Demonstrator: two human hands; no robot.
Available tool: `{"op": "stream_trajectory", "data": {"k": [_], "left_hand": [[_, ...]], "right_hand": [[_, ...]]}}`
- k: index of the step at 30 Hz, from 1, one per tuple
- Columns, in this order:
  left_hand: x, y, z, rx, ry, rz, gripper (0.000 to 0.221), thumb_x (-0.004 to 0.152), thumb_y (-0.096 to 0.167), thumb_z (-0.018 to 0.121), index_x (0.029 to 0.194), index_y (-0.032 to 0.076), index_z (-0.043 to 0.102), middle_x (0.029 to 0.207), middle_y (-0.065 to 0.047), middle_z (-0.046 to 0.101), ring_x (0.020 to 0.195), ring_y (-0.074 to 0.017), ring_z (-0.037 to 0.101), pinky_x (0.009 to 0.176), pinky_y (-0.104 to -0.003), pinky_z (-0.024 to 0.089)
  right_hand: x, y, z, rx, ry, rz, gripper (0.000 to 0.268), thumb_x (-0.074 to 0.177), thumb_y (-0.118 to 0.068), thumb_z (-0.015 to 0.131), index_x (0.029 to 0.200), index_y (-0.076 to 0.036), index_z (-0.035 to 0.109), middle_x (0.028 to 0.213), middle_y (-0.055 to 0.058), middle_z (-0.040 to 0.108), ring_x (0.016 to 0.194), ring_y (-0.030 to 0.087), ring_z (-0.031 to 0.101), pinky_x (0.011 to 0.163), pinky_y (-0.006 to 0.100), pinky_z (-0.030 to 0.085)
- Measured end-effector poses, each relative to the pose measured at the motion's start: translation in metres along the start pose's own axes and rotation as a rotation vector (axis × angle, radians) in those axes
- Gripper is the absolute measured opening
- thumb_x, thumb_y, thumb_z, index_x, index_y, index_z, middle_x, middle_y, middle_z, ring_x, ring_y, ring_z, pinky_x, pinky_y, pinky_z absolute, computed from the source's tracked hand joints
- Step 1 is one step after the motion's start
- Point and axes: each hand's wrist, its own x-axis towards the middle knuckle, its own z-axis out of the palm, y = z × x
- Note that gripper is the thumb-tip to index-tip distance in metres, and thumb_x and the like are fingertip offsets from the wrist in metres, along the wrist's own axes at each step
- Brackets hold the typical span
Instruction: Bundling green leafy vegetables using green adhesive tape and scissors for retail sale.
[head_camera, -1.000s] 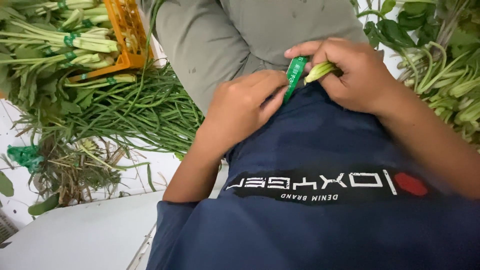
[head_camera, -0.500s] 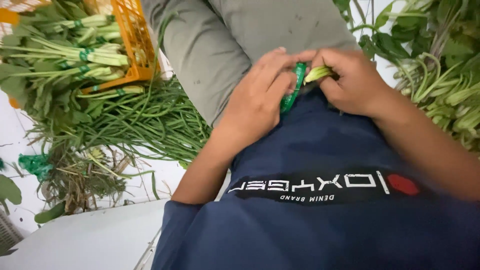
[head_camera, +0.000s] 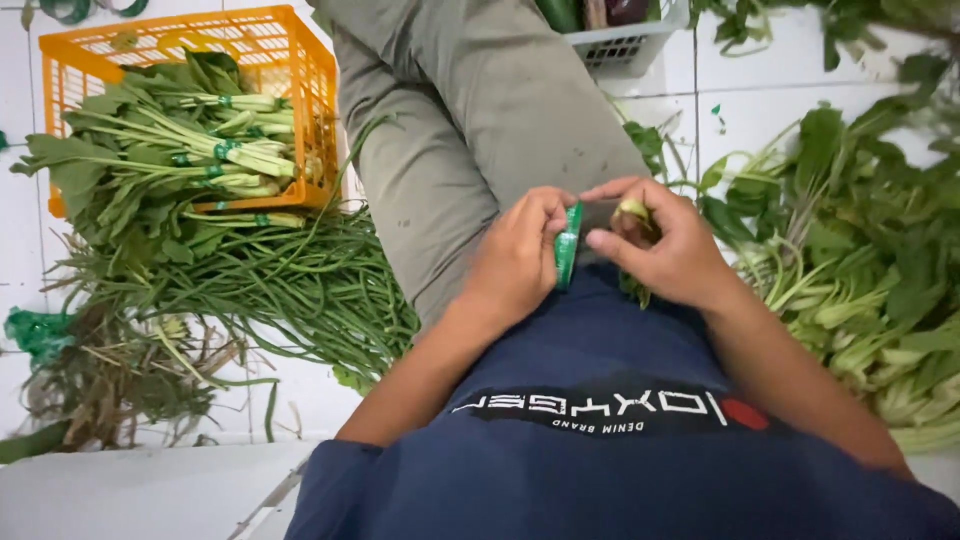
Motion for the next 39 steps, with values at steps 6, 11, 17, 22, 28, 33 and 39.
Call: {"op": "stream_trajectory", "data": {"k": [6, 11, 17, 22, 28, 33, 39], "left_hand": [[-0.005, -0.005, 0.019, -0.016, 0.04, -0.014, 0.014, 0.095, -0.001, 0.056, 0.109, 0.004, 0.052, 0.114, -0.012, 0.066, 0.092, -0.0294, 0.067, 0.081, -0.037, 0.054], [-0.015, -0.013, 0.012, -0.206, 0.04, -0.162, 0.009, 0.1, 0.008, 0.056, 0.109, 0.005, 0.054, 0.122, -0.008, 0.066, 0.083, -0.0187, 0.061, 0.074, -0.029, 0.051], [-0.005, -0.03, -0.011, -0.428, -0.097, -0.265, 0.01, 0.091, 0.007, 0.069, 0.095, 0.005, 0.06, 0.122, -0.008, 0.066, 0.091, -0.0148, 0.063, 0.073, -0.025, 0.054], [0.007, -0.023, -0.018, -0.243, -0.115, -0.11, 0.01, 0.09, 0.001, 0.068, 0.095, 0.003, 0.059, 0.117, -0.006, 0.062, 0.087, -0.0169, 0.062, 0.074, -0.027, 0.053], [0.005, -0.022, -0.01, -0.013, -0.055, 0.076, 0.017, 0.09, -0.005, 0.063, 0.103, 0.004, 0.056, 0.103, -0.007, 0.062, 0.08, -0.0253, 0.062, 0.072, -0.036, 0.05], [-0.003, -0.027, 0.003, 0.085, -0.014, 0.172, 0.021, 0.089, -0.006, 0.067, 0.103, 0.003, 0.054, 0.111, -0.006, 0.065, 0.087, -0.025, 0.066, 0.074, -0.035, 0.052], [0.002, -0.028, 0.01, 0.015, 0.02, 0.215, 0.025, 0.086, -0.01, 0.067, 0.105, 0.002, 0.055, 0.106, -0.008, 0.068, 0.086, -0.0253, 0.067, 0.077, -0.035, 0.052]], "right_hand": [[-0.014, 0.012, 0.005, -0.026, 0.059, -0.006, 0.045, 0.075, -0.001, 0.086, 0.09, -0.009, 0.044, 0.122, 0.008, 0.063, 0.072, 0.008, 0.05, 0.062, 0.02, 0.045], [-0.014, 0.016, 0.013, 0.023, 0.021, 0.087, 0.034, 0.08, -0.001, 0.084, 0.082, -0.008, 0.051, 0.085, 0.001, 0.068, 0.062, 0.007, 0.045, 0.057, 0.02, 0.04], [-0.009, 0.018, 0.017, -0.002, -0.01, 0.118, 0.025, 0.082, -0.004, 0.084, 0.082, -0.006, 0.059, 0.079, 0.0, 0.065, 0.061, 0.007, 0.042, 0.055, 0.021, 0.037], [-0.008, 0.012, 0.017, -0.023, -0.015, 0.138, 0.018, 0.084, -0.006, 0.083, 0.086, -0.005, 0.065, 0.072, -0.002, 0.057, 0.062, 0.007, 0.043, 0.056, 0.021, 0.038], [-0.01, 0.036, -0.009, 0.1, -0.026, 0.181, 0.025, 0.087, 0.0, 0.058, 0.112, -0.005, 0.057, 0.098, 0.004, 0.059, 0.086, 0.014, 0.054, 0.08, 0.026, 0.045], [0.0, -0.013, -0.016, -0.085, 0.093, 0.134, 0.023, 0.107, -0.002, 0.051, 0.129, 0.001, 0.056, 0.08, 0.003, 0.057, 0.062, 0.01, 0.05, 0.057, 0.022, 0.041], [0.009, -0.051, -0.024, -0.51, -0.066, -0.018, 0.047, 0.103, -0.005, 0.044, 0.146, 0.012, 0.05, 0.129, 0.026, 0.064, 0.091, 0.027, 0.062, 0.079, 0.036, 0.049]]}}
